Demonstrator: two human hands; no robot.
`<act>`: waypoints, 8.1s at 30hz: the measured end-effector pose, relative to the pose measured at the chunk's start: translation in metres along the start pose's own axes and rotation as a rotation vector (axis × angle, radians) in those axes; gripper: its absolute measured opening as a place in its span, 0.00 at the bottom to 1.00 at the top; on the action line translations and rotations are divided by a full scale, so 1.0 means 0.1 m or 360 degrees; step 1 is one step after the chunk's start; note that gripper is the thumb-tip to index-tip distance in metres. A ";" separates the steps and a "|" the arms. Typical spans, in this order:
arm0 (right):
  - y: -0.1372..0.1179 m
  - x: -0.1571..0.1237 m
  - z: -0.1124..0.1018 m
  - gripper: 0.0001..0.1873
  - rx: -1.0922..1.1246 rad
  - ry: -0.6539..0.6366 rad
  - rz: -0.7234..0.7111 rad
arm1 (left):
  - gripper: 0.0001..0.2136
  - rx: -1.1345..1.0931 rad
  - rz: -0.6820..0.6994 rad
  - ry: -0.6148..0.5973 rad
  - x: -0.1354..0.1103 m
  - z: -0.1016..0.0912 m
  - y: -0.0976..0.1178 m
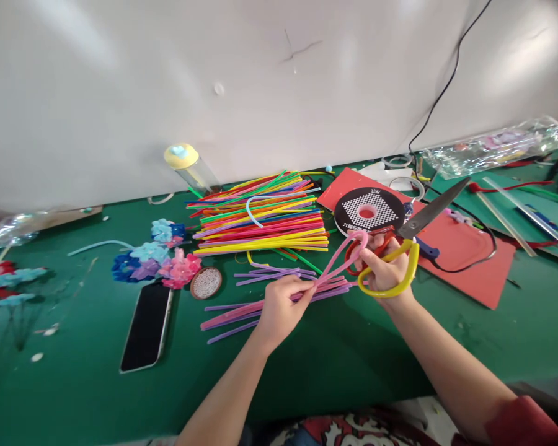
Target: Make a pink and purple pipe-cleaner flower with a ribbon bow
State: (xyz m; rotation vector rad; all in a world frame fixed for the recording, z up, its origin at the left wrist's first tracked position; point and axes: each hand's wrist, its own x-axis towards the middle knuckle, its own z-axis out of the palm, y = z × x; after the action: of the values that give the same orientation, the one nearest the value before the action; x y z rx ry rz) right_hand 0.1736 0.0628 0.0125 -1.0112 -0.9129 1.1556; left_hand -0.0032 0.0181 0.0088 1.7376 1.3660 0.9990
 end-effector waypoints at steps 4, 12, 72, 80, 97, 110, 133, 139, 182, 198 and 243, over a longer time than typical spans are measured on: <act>-0.04 0.01 0.00 0.20 0.0015 0.0020 -0.0013 | 0.08 0.0116 0.0083 0.0004 0.00 -0.01 0.00; -0.08 0.03 0.01 0.21 0.0021 0.0074 0.0053 | 0.09 0.0315 0.0177 0.0140 0.02 -0.03 -0.06; 0.13 -0.23 0.09 0.21 0.0077 -0.0674 0.0290 | 0.21 -0.0859 -0.0773 -0.0720 -0.05 -0.04 0.12; 0.12 -0.23 0.10 0.21 0.0124 -0.0669 0.0270 | 0.18 -0.1229 -0.0961 -0.0791 -0.02 -0.04 0.10; 0.09 -0.22 0.11 0.20 0.0012 -0.0659 0.0370 | 0.17 -0.0324 -0.0425 -0.0357 0.01 -0.14 0.12; 0.06 -0.51 0.16 0.32 -0.0123 -0.1654 0.0839 | 0.17 -0.0344 -0.0480 0.0526 0.06 -0.23 -0.12; 0.07 -0.53 0.14 0.36 -0.0108 -0.1834 0.0981 | 0.15 0.0318 -0.0226 0.0668 0.06 -0.21 -0.12; 0.16 -0.53 0.13 0.35 0.0080 -0.1694 0.1000 | 0.14 0.0370 -0.0093 0.0579 0.05 -0.18 -0.10; 0.10 -0.35 0.21 0.25 0.0008 -0.0616 0.0998 | 0.04 0.1008 0.0013 -0.0445 0.07 -0.19 -0.17; 0.09 -0.35 0.14 0.12 -0.1385 -0.0326 0.0028 | 0.07 0.0989 -0.0100 -0.0542 0.06 -0.16 -0.11; 0.13 -0.54 0.28 0.10 -0.0780 -0.0865 0.0754 | 0.17 -0.1776 -0.0742 0.0376 -0.02 0.22 0.04</act>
State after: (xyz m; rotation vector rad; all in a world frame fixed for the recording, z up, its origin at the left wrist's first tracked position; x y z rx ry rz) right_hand 0.1338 0.0156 0.0051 -1.3858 -1.4872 1.7003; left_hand 0.0172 0.0143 0.0020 0.4661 0.9357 1.3303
